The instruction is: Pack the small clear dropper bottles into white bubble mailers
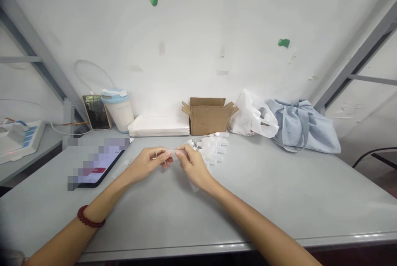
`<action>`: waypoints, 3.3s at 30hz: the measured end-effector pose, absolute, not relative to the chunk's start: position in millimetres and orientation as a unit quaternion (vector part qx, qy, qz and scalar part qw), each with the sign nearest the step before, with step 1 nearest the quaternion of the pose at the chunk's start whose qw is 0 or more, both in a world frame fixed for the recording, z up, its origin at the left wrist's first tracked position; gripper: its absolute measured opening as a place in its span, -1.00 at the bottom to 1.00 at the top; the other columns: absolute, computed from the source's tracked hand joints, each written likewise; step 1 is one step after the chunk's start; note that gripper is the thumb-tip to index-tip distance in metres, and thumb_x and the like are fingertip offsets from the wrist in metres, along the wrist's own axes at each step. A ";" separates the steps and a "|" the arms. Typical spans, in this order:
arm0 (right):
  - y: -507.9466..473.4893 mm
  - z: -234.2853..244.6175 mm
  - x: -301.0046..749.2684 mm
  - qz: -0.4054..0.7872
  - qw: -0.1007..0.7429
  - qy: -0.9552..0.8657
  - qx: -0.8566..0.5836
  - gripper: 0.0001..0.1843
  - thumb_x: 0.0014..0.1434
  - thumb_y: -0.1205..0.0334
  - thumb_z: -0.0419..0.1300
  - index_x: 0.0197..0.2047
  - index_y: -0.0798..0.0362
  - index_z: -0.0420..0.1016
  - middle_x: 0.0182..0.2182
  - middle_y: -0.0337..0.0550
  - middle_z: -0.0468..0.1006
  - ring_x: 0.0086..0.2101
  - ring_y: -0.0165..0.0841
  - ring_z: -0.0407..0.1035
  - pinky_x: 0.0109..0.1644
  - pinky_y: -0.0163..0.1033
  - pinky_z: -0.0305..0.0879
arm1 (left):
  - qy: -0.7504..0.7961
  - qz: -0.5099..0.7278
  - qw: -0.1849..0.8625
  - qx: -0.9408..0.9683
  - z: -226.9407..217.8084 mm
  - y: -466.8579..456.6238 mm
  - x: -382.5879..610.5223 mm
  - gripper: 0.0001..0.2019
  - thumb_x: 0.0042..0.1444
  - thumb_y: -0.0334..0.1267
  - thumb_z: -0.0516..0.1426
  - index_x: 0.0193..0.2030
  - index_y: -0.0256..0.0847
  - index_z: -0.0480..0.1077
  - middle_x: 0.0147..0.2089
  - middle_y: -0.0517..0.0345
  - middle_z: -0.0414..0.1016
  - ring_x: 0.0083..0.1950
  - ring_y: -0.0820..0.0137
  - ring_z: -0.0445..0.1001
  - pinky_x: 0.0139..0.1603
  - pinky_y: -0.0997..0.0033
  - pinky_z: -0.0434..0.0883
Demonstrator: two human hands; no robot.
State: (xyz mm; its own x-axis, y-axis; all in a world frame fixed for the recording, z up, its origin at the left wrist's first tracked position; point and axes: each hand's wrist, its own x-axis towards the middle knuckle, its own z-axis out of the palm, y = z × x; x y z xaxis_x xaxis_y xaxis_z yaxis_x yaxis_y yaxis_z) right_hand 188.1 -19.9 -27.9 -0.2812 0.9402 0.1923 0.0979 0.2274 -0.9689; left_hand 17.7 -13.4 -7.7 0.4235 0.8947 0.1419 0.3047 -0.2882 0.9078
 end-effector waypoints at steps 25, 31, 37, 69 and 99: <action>-19.0 -26.9 185.5 0.569 0.434 -0.550 -0.430 -0.65 0.10 -0.04 0.05 -0.51 0.00 0.05 -0.67 -0.45 0.03 -0.72 -0.57 -0.07 -0.69 -0.39 -0.14 | 0.412 0.334 0.299 0.793 -14.4 -12.1 15.6 -0.68 0.13 -0.12 0.01 -0.52 -0.25 0.38 -0.48 0.18 0.42 -0.40 0.42 0.37 -0.34 0.47 0.30; -23.3 -27.4 183.5 0.525 0.458 -0.593 -0.403 -0.69 0.14 -0.06 0.02 -0.40 0.03 0.18 -0.61 -0.43 0.09 -0.70 -0.56 0.00 -0.71 -0.39 -0.01 | 0.439 0.300 0.350 0.771 -6.1 -12.8 15.0 -0.64 0.15 -0.06 -0.03 -0.54 -0.24 0.32 -0.51 0.21 0.39 -0.43 0.44 0.36 -0.38 0.50 0.27; -20.2 -28.5 183.2 0.582 0.446 -0.522 -0.436 -0.74 0.09 0.00 0.05 -0.38 0.03 0.21 -0.64 -0.46 0.03 -0.74 -0.57 -0.05 -0.77 -0.40 -0.04 | 0.452 0.299 0.292 0.788 -15.6 -13.9 24.2 -0.66 0.15 -0.06 -0.04 -0.45 -0.24 0.38 -0.53 0.23 0.38 -0.46 0.45 0.30 -0.40 0.48 0.22; 25.5 -45.3 229.4 -0.043 0.325 -0.767 -0.552 -0.92 0.11 0.39 0.07 -0.39 0.03 0.29 -0.32 -0.09 0.46 -0.29 -0.25 0.32 -0.36 -0.24 0.15 | 0.682 0.116 -0.039 0.721 -40.1 57.0 -88.0 -0.61 0.11 -0.20 -0.11 -0.11 -0.13 0.50 0.00 -0.10 0.46 0.05 -0.14 0.22 -0.11 -0.07 0.24; -14.0 -39.6 44.2 0.175 0.172 -0.854 -0.459 -0.28 0.02 -0.25 0.07 -0.05 0.28 0.24 -0.13 0.23 0.33 -0.10 0.01 0.25 -0.07 0.04 0.23 | 0.511 0.684 0.189 0.484 -14.9 46.5 -66.3 -0.80 -0.15 -0.22 0.20 -0.38 -0.28 0.37 -0.48 0.19 0.41 -0.49 0.47 0.38 -0.55 0.54 0.36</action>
